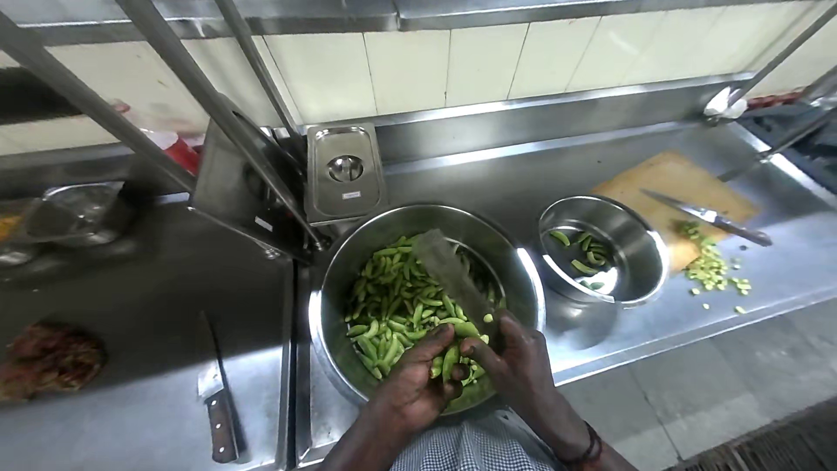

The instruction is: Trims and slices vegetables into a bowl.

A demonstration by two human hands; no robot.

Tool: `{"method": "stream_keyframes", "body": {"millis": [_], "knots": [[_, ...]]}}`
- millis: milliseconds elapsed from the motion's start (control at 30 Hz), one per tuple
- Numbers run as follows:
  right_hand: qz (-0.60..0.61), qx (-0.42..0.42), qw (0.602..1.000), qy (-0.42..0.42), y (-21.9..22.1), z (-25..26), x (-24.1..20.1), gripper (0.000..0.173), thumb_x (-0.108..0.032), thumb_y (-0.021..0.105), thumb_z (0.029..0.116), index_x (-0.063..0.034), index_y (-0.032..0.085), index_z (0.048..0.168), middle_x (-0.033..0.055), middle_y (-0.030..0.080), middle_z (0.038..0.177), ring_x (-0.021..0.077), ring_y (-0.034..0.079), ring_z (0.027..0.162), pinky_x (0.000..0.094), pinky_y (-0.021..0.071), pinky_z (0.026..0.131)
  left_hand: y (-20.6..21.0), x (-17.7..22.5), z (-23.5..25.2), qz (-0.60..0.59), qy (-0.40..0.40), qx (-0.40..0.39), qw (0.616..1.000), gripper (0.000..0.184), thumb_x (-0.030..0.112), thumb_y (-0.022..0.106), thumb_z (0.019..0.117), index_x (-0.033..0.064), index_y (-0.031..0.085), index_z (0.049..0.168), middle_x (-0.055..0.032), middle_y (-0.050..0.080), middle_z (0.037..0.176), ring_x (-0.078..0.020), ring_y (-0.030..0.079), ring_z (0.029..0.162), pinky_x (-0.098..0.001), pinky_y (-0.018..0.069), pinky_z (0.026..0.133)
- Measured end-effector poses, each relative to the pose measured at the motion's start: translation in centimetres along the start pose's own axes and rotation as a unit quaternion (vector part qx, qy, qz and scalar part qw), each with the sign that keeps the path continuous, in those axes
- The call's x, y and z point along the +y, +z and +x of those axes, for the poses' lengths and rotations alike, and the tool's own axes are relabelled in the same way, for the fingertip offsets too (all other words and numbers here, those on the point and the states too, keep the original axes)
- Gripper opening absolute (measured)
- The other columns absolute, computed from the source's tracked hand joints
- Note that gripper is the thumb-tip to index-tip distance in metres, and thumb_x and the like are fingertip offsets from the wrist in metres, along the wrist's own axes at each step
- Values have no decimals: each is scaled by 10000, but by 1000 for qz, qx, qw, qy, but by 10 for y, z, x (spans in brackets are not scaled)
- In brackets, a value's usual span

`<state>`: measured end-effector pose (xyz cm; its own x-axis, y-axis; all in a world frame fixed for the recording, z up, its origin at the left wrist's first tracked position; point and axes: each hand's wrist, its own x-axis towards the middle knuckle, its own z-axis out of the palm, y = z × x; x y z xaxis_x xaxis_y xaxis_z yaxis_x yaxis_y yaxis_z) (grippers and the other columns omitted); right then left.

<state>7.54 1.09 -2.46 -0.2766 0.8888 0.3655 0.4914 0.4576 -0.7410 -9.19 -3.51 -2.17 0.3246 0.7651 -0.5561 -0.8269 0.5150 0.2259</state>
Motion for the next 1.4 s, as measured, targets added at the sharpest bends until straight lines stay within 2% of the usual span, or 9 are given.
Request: {"method": "stream_keyframes", "body": {"millis": [267,467,567,733,1033,1133,1200,1267,1400], "knots": [[-17,-37,999,-14,3,-1,2,488,-618,564,964,-156,616,818,-63,499,594,62,492,495,280,447,458,-1,0,0,7,91,-97,991,157,148,741,914,146,693,1064,-85,673,871,-105,632,631,-211,533,542],[42,-71,997,10,0,-1,1,574,-673,463,988,-145,637,843,-52,515,610,63,506,514,292,467,474,0,9,-3,190,254,-19,948,121,100,694,922,118,691,1041,-118,665,892,-150,635,623,-267,561,528],[39,-77,996,28,-8,4,3,502,-599,436,1035,-160,619,875,-56,496,615,66,493,511,286,451,470,-2,13,-7,398,393,59,827,192,54,788,829,101,729,1006,-81,709,888,-160,662,618,-289,594,541],[41,-177,976,122,-17,12,-9,508,-616,745,818,-176,651,1055,-56,620,781,84,611,682,334,552,621,-20,14,0,620,555,46,553,147,188,766,868,159,754,1011,30,711,1128,-76,676,1068,-262,605,884],[50,-184,977,99,-6,6,-11,422,-574,652,931,-158,660,862,-50,548,623,82,537,540,316,484,517,-23,8,1,645,604,44,466,129,281,708,932,158,745,935,18,707,1067,-33,680,950,-222,604,808],[64,-204,973,89,-4,2,-16,456,-538,655,947,-86,712,966,34,637,707,173,625,629,432,545,610,-25,5,1,587,570,135,559,190,152,762,801,7,745,922,-52,735,956,-61,697,902,-257,603,823],[52,-216,972,82,-14,4,-18,469,-520,648,961,-63,704,1049,90,684,796,246,680,725,503,563,687,-18,9,4,488,442,173,732,291,9,711,859,-78,649,1129,-82,708,1012,-68,689,858,-252,606,777],[58,-212,972,80,-25,7,-19,444,-468,584,1014,-37,682,1058,123,676,827,282,679,765,520,549,717,-13,17,16,349,282,182,875,201,5,531,1002,12,571,1200,-44,683,890,-105,659,670,-267,584,581],[91,-146,984,56,-43,6,-12,429,-400,493,1072,-6,649,1004,136,636,762,282,657,703,491,537,661,0,16,46,188,93,134,968,170,119,405,1060,92,572,1062,-74,669,822,-159,662,692,-323,580,585]]}}
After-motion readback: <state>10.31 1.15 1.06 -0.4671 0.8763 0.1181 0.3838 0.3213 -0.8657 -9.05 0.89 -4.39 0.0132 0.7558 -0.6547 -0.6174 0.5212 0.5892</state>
